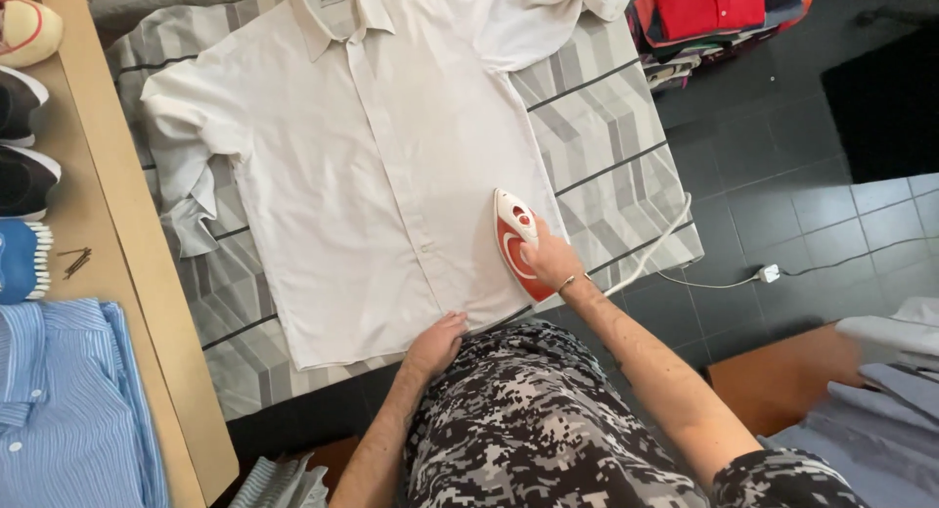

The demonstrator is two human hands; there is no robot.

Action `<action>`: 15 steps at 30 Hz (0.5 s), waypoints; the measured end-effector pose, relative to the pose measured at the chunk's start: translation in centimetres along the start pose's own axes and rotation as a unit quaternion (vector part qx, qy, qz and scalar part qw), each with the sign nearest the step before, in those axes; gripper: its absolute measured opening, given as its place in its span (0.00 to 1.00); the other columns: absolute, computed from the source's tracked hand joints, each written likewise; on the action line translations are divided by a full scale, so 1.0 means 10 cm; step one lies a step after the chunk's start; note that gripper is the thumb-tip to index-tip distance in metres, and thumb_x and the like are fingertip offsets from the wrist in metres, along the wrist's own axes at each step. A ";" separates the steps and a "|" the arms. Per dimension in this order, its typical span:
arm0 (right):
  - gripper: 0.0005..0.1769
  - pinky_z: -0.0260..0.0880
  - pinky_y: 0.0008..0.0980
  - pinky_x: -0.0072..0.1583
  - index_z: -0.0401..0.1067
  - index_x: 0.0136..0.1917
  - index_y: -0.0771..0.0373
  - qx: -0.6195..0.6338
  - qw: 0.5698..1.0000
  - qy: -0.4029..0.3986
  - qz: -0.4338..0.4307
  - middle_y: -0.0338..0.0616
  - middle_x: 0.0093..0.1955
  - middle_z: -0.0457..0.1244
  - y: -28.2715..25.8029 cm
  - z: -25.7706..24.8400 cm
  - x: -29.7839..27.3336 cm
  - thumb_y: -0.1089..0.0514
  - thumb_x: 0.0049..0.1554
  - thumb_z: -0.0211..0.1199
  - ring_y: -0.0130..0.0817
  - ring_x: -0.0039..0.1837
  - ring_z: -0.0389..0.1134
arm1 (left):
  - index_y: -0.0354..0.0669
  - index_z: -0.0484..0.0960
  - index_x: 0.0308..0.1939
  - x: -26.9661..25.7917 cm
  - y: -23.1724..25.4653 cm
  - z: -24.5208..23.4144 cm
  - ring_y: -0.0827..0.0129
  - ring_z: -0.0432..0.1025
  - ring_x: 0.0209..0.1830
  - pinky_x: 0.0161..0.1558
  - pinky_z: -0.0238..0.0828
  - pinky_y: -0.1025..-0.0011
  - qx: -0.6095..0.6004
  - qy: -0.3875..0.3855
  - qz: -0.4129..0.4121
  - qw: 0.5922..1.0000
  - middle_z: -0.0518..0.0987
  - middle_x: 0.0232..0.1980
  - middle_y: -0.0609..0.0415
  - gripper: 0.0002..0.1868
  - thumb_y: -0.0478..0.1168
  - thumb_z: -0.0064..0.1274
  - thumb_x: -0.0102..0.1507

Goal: A person takes a white shirt from a clothing rack, lays it out on a bed, and irons it thoroughly with a steam iron.

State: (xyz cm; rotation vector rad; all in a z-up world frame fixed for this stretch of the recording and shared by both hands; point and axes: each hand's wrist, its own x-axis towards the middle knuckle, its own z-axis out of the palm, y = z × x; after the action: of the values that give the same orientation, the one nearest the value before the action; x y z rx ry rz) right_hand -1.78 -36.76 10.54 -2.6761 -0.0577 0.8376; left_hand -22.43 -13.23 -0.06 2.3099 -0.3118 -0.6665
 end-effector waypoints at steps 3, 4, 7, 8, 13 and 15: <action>0.31 0.73 0.56 0.61 0.50 0.76 0.47 -0.008 1.000 -0.008 -0.016 0.69 0.53 0.69 0.06 -0.11 -0.09 0.39 0.64 0.50 0.65 0.60 0.71 | 0.44 0.80 0.59 0.01 0.07 -0.14 0.49 0.59 0.77 0.75 0.59 0.58 -0.011 -0.020 -0.019 1.000 0.71 0.73 0.50 0.18 0.38 0.47 0.66; 0.32 0.72 0.57 0.61 0.50 0.76 0.47 0.036 0.999 0.014 0.013 0.70 0.53 0.68 0.19 0.01 -0.01 0.38 0.64 0.50 0.65 0.60 0.71 | 0.44 0.80 0.57 0.06 0.04 -0.10 0.49 0.65 0.71 0.72 0.63 0.57 -0.009 -0.044 -0.037 0.998 0.75 0.67 0.48 0.16 0.40 0.46 0.67; 0.35 0.71 0.57 0.62 0.49 0.77 0.47 0.092 0.995 0.032 0.038 0.71 0.54 0.68 0.29 0.06 0.02 0.36 0.62 0.52 0.65 0.61 0.70 | 0.50 0.80 0.47 0.15 0.58 -0.64 0.57 0.76 0.50 0.57 0.72 0.61 -0.034 -0.016 -0.063 0.997 0.79 0.39 0.55 0.12 0.48 0.45 0.68; 0.37 0.70 0.58 0.63 0.49 0.77 0.46 0.106 0.993 0.030 0.041 0.71 0.55 0.67 0.27 0.03 0.01 0.34 0.61 0.53 0.64 0.62 0.69 | 0.56 0.81 0.38 0.17 0.85 -0.93 0.65 0.81 0.34 0.45 0.77 0.65 -0.060 0.030 -0.066 0.996 0.78 0.16 0.64 0.14 0.55 0.44 0.69; 0.35 0.67 0.58 0.61 0.53 0.76 0.48 0.126 0.991 0.013 0.042 0.69 0.57 0.67 0.20 -0.14 -0.09 0.41 0.59 0.54 0.68 0.60 0.67 | 0.59 0.75 0.26 -0.83 3.46 -3.22 0.69 0.72 0.19 0.20 0.59 0.67 -0.009 0.164 0.142 0.976 0.70 0.17 0.67 0.12 0.54 0.55 0.62; 0.35 0.65 0.58 0.57 0.54 0.75 0.52 0.144 0.988 0.017 0.044 0.65 0.58 0.67 0.19 -0.16 -0.09 0.44 0.57 0.53 0.71 0.57 0.67 | 0.57 0.69 0.19 -1.32 4.06 -3.70 0.66 0.66 0.14 0.11 0.44 0.56 0.070 0.007 0.171 0.983 0.62 0.15 0.67 0.17 0.56 0.52 0.58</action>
State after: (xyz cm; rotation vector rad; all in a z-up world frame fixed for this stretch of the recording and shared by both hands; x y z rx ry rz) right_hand -1.77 -39.12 11.66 -2.4330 0.1767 0.7618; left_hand -14.76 -16.53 55.87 2.3107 -0.7499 -0.4669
